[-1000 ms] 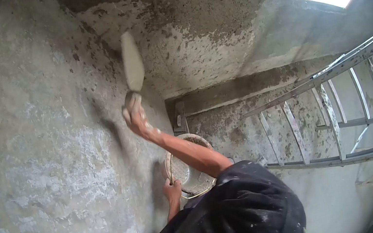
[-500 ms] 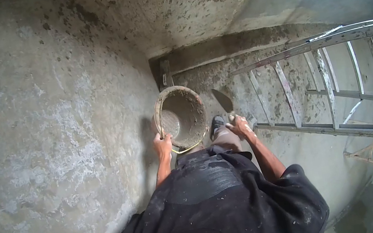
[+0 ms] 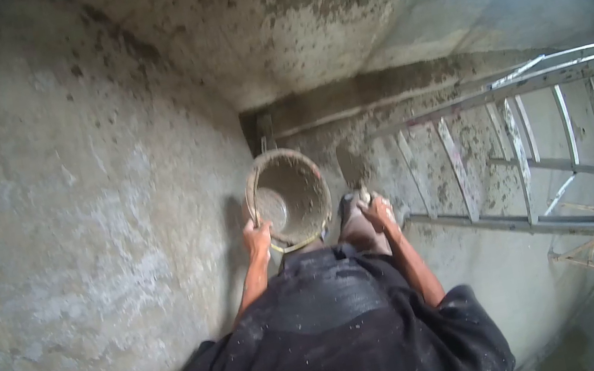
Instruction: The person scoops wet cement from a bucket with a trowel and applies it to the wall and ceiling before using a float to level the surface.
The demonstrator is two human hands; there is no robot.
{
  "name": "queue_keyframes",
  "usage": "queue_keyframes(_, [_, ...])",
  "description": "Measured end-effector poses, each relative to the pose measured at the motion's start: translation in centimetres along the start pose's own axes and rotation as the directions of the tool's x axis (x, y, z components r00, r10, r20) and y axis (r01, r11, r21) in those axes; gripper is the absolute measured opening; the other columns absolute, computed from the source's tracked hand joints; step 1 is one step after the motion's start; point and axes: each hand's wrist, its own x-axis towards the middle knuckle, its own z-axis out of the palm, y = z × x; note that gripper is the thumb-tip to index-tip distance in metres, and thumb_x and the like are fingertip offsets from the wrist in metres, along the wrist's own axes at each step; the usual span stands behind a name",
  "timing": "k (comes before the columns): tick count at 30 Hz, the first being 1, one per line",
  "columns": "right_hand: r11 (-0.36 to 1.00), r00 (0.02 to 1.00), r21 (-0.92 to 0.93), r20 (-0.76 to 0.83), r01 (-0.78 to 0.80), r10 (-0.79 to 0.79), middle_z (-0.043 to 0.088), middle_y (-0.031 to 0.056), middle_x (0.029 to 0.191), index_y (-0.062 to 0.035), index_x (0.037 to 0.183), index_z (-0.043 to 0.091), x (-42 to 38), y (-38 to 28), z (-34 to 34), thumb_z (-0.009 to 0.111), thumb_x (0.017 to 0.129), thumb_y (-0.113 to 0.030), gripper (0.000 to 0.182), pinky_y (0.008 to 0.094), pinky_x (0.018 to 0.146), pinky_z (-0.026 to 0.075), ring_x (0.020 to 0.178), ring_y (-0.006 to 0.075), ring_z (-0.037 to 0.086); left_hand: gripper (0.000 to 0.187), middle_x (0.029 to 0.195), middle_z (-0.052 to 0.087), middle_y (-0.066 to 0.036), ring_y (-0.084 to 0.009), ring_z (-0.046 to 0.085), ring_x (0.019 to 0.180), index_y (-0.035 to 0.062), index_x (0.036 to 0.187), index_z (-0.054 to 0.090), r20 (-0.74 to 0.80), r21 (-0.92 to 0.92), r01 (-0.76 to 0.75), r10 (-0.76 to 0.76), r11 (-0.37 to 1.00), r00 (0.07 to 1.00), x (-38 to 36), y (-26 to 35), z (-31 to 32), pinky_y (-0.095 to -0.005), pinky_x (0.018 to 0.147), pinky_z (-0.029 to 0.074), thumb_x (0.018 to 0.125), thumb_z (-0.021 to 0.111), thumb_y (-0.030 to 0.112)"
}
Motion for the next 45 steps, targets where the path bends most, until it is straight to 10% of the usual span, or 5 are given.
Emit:
queue_keyframes(12, [0.928, 0.728, 0.052, 0.605, 0.368, -0.323, 0.062, 0.0213, 0.08, 0.0031, 0.092, 0.058, 8.7, -10.2, -7.1, 0.06, 0.079, -0.04, 0.045, 0.0415, 0.062, 0.05, 0.074, 0.031, 0.063, 0.03, 0.081, 0.065, -0.016, -0.0251, 0.061, 0.074, 0.0014, 0.088, 0.063, 0.02, -0.188, 0.156, -0.155, 0.97, 0.988, 4.8, 4.6, 6.8, -0.0374, 0.068, 0.047, 0.066, 0.071, 0.02])
queue_keyframes(19, [0.273, 0.275, -0.03, 0.144, 0.961, -0.951, 0.056, 0.0164, 0.066, -0.0082, 0.076, 0.059, 17.3, -11.1, -0.7, 0.059, 0.074, -0.027, 0.019, 0.0451, 0.05, 0.043, 0.059, 0.035, 0.055, 0.031, 0.08, 0.066, -0.015, -0.0252, 0.063, 0.073, 0.0026, 0.085, 0.066, -0.133, -0.322, 0.263, -0.318, 0.909, 0.939, 2.3, 6.7, 9.5, -0.0361, 0.067, 0.047, 0.066, 0.07, 0.027])
queue_keyframes(26, [0.842, 0.852, 0.387, 0.213, 0.375, -0.478, 0.063, 0.0104, 0.067, -0.0009, 0.09, 0.059, 27.6, -12.2, 3.5, 0.05, 0.088, -0.02, 0.021, 0.0309, 0.054, 0.048, 0.055, 0.0154, 0.059, 0.029, 0.071, 0.065, -0.014, -0.0263, 0.062, 0.064, 0.0024, 0.078, 0.066, -0.301, -0.299, 0.31, -0.398, 0.902, 0.867, 2.4, -0.7, 15.8, -0.0371, 0.063, 0.047, 0.065, 0.069, 0.028])
queue_keyframes(32, [0.497, 0.62, -0.382, 0.59, 0.779, -0.517, 0.061, 0.0104, 0.061, -0.0039, 0.073, 0.062, 45.0, -2.7, 30.4, 0.045, 0.089, -0.027, 0.033, 0.0347, 0.05, 0.048, 0.053, 0.0211, 0.06, 0.021, 0.062, 0.061, -0.008, -0.0167, 0.057, 0.056, 0.0005, 0.074, 0.062, -0.132, -0.401, 0.523, -0.612, 0.753, 0.78, 5.6, -12.1, 19.8, -0.0331, 0.056, 0.045, 0.068, 0.068, 0.02])
queue_keyframes(45, [0.984, 0.941, -0.065, 0.309, 0.168, -0.14, 0.053, 0.0212, 0.116, -0.0027, 0.122, 0.041, 49.7, -13.8, 55.0, 0.056, 0.081, -0.037, 0.055, 0.0439, 0.083, 0.044, 0.103, 0.0358, 0.053, 0.011, 0.068, 0.054, 0.003, -0.0046, 0.048, 0.061, 0.0006, 0.075, 0.059, -0.112, -0.452, 0.504, -0.607, 0.736, 0.787, 11.7, -18.3, 19.8, -0.0209, 0.054, 0.039, 0.07, 0.068, 0.005])
